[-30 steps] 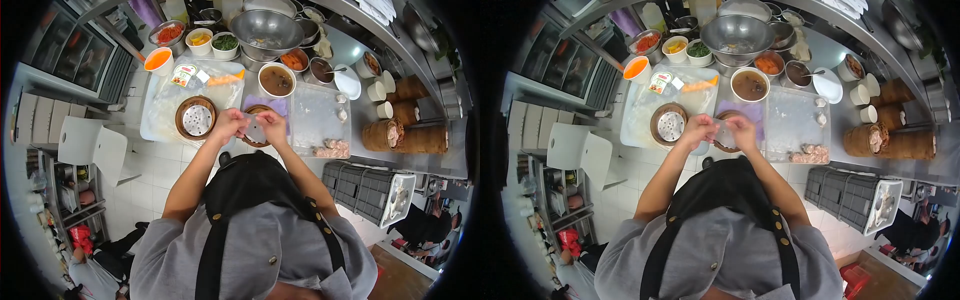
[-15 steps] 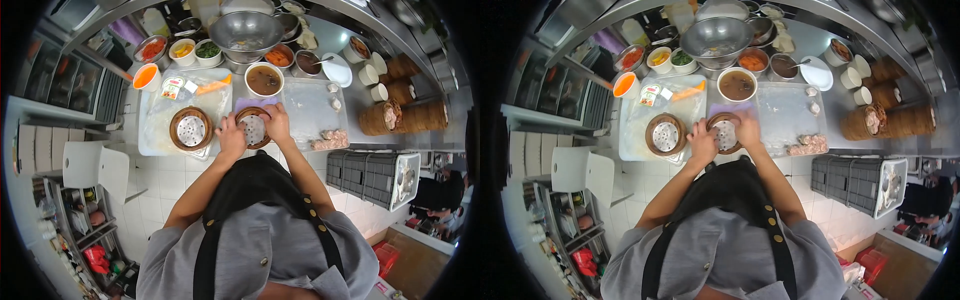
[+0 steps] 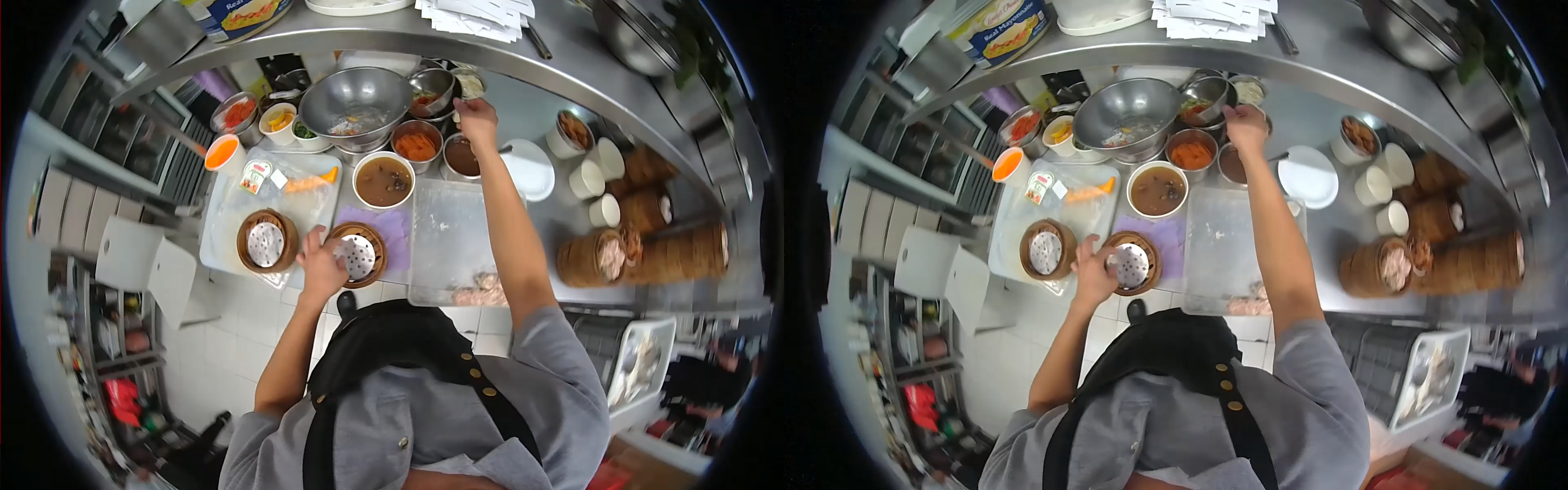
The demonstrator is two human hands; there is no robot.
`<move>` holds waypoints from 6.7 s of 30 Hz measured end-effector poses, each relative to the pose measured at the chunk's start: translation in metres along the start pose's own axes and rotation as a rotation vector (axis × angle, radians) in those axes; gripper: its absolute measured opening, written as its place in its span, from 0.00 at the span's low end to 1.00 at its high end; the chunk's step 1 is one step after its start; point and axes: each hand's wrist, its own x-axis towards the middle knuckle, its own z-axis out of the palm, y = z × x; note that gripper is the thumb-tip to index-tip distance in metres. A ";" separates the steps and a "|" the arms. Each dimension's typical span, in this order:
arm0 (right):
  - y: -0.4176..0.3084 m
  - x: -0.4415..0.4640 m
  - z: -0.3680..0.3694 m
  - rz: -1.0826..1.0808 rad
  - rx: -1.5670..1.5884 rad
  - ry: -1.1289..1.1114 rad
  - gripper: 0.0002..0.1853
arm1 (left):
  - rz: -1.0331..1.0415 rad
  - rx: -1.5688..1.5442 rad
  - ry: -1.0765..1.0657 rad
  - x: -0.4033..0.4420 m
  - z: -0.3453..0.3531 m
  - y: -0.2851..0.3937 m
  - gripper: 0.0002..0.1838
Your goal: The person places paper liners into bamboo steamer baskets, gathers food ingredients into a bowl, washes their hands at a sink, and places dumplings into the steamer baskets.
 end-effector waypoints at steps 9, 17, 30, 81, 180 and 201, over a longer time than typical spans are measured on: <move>0.005 0.094 0.015 -0.226 -0.364 -0.281 0.17 | -0.021 -0.847 -0.035 0.019 0.044 0.098 0.05; 0.009 -0.022 -0.115 -0.081 -0.098 -0.592 0.20 | -0.426 -1.669 -0.146 0.092 0.054 0.165 0.10; -0.017 -0.078 -0.029 0.018 0.133 -1.213 0.19 | -0.749 -1.580 0.110 0.039 0.048 0.071 0.07; 0.036 -0.130 -0.162 -0.785 -0.355 -0.869 0.21 | -0.219 -1.072 -0.350 0.083 0.076 0.174 0.06; -0.423 -0.008 -0.037 -1.097 -0.494 -0.595 0.23 | -0.432 -1.641 -0.432 0.002 -0.021 0.030 0.02; -0.502 0.090 0.071 -0.926 -1.044 -0.294 0.09 | -0.512 -1.706 -0.218 -0.027 -0.076 -0.109 0.05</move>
